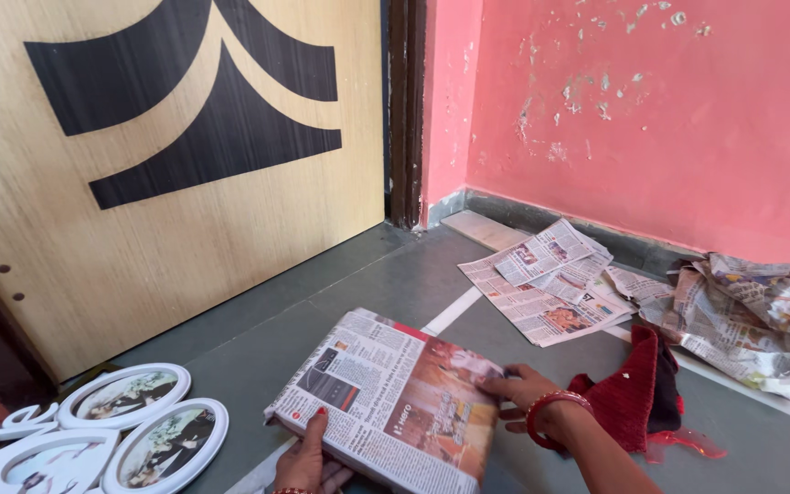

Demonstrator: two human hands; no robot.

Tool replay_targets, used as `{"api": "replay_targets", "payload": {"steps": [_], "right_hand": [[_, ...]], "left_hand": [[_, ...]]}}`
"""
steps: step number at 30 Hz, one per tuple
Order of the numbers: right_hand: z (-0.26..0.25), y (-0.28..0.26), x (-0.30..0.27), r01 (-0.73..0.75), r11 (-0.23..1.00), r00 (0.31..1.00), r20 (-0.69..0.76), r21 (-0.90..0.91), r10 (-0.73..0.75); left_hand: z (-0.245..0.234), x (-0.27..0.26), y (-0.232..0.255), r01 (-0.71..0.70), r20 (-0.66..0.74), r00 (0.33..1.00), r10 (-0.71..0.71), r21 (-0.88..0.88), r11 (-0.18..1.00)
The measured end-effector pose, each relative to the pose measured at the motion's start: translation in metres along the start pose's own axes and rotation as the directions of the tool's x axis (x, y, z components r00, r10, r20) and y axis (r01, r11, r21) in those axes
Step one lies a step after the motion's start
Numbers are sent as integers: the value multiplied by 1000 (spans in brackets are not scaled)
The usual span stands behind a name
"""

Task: The person wraps a rectangular box with newspaper, folds the edges, and secures them with clear tape. They then tie a red ribbon around the package and adjust the bow.

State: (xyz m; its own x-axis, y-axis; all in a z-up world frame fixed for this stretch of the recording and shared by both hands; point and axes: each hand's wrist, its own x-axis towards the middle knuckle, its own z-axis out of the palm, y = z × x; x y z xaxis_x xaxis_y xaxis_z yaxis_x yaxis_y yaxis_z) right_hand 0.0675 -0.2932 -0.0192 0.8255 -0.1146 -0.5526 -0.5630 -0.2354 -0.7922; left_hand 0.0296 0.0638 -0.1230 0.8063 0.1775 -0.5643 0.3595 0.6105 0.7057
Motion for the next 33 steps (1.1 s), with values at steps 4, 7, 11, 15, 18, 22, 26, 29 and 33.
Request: {"api": "replay_targets", "payload": {"steps": [4,7,11,15,18,22,26,29,33], "right_hand": [[-3,11,7,-14,999,994,-108,44,19],[-6,11,3,13,999,998,-65,45,-10],[-5,3,-10,-11,989,996,81,-144,23],[11,4,-18,-108,984,924,350,-142,152],[14,8,-21,-147,989,878,464,35,114],[6,13,-16,-182,982,894,425,57,141],[3,21,-1,-159,980,908,408,123,97],[7,34,15,-170,972,912,401,164,92],[12,51,42,-178,968,927,359,176,105]], "left_hand": [[-3,0,3,20,-27,999,-19,26,999],[-8,4,5,18,-63,998,-11,113,993],[-12,20,12,-40,-25,999,40,13,999],[-11,17,15,23,51,998,-22,-27,999],[2,-3,18,29,162,986,-35,37,999],[26,-32,19,-29,294,956,-5,113,993],[33,-42,19,-33,315,949,-21,164,986],[33,-35,14,-46,339,941,-7,148,988],[30,-20,3,-115,417,909,17,212,971]]}}
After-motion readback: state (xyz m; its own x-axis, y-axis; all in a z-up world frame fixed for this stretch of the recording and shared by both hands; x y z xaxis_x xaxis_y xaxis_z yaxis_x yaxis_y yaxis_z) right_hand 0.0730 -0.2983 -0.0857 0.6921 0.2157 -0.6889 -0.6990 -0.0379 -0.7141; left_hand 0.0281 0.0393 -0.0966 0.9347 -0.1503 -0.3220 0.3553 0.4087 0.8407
